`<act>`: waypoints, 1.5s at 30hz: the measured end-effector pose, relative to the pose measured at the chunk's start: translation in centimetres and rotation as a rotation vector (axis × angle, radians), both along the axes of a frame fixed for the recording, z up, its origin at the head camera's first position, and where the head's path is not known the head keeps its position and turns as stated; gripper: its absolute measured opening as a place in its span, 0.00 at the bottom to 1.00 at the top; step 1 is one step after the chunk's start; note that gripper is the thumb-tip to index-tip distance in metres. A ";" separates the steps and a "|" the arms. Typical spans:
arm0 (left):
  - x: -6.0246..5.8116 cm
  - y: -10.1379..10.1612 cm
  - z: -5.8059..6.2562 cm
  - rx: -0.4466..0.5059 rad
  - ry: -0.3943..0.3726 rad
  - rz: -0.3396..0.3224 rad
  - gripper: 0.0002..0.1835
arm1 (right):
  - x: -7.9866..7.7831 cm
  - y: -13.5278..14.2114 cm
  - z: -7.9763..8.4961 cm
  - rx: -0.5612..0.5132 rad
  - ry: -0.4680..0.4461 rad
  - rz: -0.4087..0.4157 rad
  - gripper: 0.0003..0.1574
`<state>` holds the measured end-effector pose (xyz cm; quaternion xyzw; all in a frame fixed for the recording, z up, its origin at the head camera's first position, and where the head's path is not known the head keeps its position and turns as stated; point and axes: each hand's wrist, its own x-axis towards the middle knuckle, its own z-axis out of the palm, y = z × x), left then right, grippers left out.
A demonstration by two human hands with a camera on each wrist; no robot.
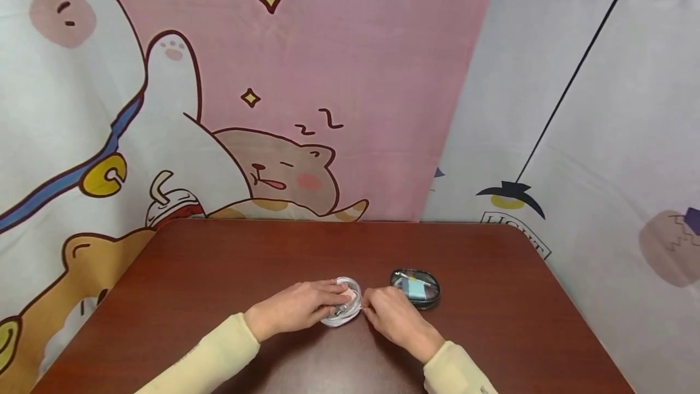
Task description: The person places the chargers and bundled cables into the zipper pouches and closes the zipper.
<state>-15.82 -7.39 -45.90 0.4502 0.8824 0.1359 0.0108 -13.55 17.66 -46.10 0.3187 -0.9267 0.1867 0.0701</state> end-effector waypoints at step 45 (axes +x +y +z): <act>-0.4 0.0 0.7 0.005 0.238 -0.093 0.20 | -0.4 -0.7 -0.1 0.010 0.037 -0.129 0.07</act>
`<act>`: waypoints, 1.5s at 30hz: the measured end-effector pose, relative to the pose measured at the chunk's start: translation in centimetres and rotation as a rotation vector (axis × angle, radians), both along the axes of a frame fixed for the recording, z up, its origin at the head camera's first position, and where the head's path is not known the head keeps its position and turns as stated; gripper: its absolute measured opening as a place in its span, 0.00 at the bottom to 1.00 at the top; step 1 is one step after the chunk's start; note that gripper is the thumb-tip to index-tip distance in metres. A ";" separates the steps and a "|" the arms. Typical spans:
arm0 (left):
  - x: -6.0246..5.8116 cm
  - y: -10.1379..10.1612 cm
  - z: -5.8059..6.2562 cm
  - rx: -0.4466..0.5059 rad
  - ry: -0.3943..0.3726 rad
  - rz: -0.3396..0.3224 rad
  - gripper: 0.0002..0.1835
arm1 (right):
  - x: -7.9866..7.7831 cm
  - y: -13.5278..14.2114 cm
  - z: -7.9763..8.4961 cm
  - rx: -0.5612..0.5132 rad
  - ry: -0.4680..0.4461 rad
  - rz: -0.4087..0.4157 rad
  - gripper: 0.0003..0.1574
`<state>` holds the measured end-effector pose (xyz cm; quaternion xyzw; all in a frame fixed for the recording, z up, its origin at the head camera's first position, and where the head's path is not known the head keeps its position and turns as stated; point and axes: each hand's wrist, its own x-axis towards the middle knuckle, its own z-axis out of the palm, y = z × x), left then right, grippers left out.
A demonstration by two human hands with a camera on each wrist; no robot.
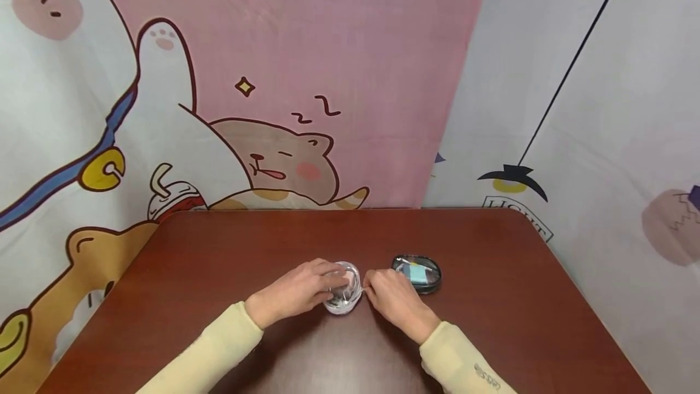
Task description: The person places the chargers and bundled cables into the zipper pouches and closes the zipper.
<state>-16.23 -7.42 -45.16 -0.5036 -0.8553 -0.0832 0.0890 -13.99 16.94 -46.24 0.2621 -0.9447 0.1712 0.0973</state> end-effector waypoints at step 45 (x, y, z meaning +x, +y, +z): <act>0.9 0.1 -0.8 -0.050 -0.159 0.124 0.21 | 1.6 -0.1 0.4 -0.041 -0.066 0.132 0.09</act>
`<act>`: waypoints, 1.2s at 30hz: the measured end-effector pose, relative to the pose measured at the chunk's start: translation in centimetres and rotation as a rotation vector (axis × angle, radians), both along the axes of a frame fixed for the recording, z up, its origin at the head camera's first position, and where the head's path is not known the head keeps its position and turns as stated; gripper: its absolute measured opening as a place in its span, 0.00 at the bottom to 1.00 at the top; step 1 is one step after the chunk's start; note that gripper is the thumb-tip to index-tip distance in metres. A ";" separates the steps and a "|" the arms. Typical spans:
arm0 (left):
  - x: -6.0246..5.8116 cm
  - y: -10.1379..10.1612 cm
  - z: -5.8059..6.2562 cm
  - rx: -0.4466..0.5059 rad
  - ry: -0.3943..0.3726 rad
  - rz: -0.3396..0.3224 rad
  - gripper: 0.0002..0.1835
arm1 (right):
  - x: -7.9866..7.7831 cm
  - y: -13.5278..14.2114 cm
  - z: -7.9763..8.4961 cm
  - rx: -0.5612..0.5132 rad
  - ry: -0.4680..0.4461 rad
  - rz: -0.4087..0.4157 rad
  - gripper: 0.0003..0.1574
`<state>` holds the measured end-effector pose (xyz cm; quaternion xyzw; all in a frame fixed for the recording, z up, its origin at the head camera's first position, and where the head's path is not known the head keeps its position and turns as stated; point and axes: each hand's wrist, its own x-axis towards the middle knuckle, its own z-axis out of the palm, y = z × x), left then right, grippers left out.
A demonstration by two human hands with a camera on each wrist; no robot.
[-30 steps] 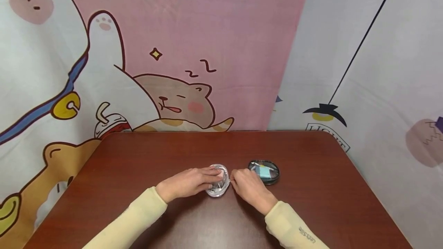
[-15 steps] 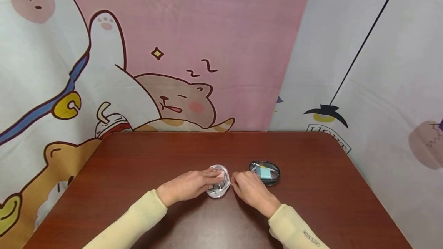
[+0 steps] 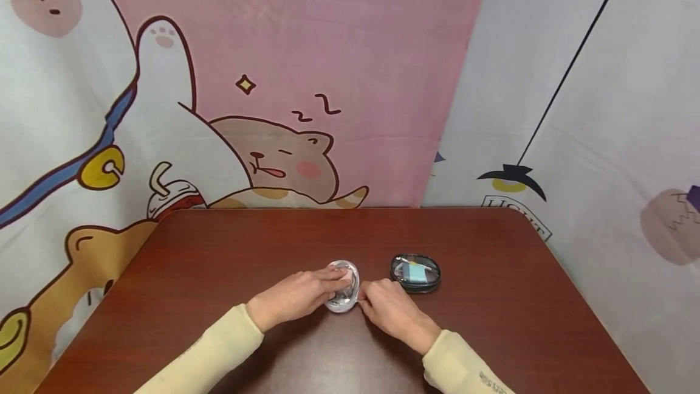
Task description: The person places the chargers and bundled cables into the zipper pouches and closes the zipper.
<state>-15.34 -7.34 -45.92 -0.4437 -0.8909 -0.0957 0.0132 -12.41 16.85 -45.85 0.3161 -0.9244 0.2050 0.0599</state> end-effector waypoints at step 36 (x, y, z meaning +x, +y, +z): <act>-0.9 -0.7 -0.4 0.051 -0.061 -0.150 0.22 | -1.8 0.5 -0.1 0.029 -0.007 -0.041 0.11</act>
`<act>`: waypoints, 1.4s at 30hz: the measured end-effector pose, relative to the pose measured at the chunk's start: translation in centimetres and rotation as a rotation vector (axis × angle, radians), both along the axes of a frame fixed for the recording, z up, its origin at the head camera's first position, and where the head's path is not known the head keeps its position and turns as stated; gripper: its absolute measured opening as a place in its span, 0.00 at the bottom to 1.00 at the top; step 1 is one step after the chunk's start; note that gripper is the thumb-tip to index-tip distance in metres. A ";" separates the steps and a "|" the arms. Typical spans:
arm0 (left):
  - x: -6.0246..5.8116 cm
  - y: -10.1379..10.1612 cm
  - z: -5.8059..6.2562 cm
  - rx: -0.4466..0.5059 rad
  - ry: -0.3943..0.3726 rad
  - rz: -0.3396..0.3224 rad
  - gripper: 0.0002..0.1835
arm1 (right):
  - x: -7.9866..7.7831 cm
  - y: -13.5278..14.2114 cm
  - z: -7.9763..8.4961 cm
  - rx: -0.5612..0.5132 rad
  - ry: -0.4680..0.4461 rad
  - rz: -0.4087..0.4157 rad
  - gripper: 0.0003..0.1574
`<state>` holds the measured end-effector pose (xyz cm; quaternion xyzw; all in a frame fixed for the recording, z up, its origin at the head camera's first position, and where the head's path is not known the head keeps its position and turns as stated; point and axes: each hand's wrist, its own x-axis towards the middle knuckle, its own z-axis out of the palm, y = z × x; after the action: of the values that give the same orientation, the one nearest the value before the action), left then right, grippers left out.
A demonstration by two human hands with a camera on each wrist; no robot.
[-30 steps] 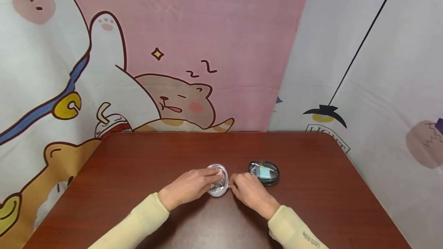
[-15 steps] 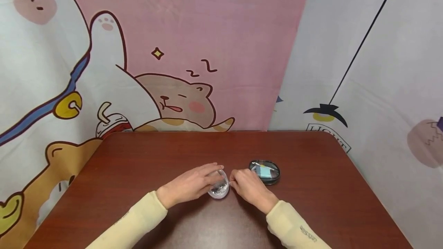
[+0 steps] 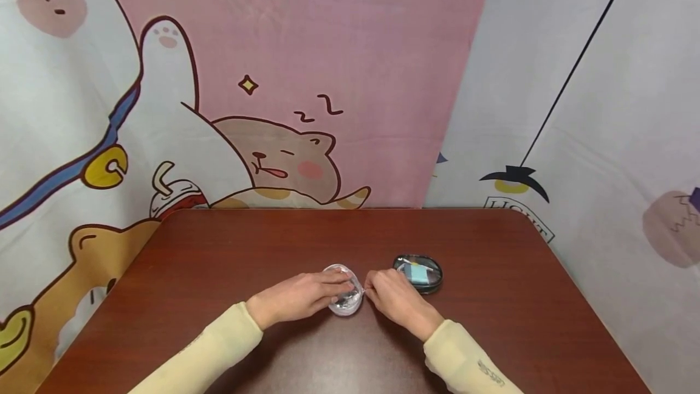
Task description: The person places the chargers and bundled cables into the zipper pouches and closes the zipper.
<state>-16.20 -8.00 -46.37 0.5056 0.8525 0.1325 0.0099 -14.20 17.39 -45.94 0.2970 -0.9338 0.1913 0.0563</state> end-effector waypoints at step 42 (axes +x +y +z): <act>1.7 2.3 -0.2 -0.020 0.318 0.243 0.18 | 1.7 0.2 0.2 -0.068 -0.019 -0.040 0.09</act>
<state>-14.52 -5.73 -46.59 0.4136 0.8992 0.0426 -0.1358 -12.49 17.58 -45.70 0.2743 -0.9330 0.2247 0.0612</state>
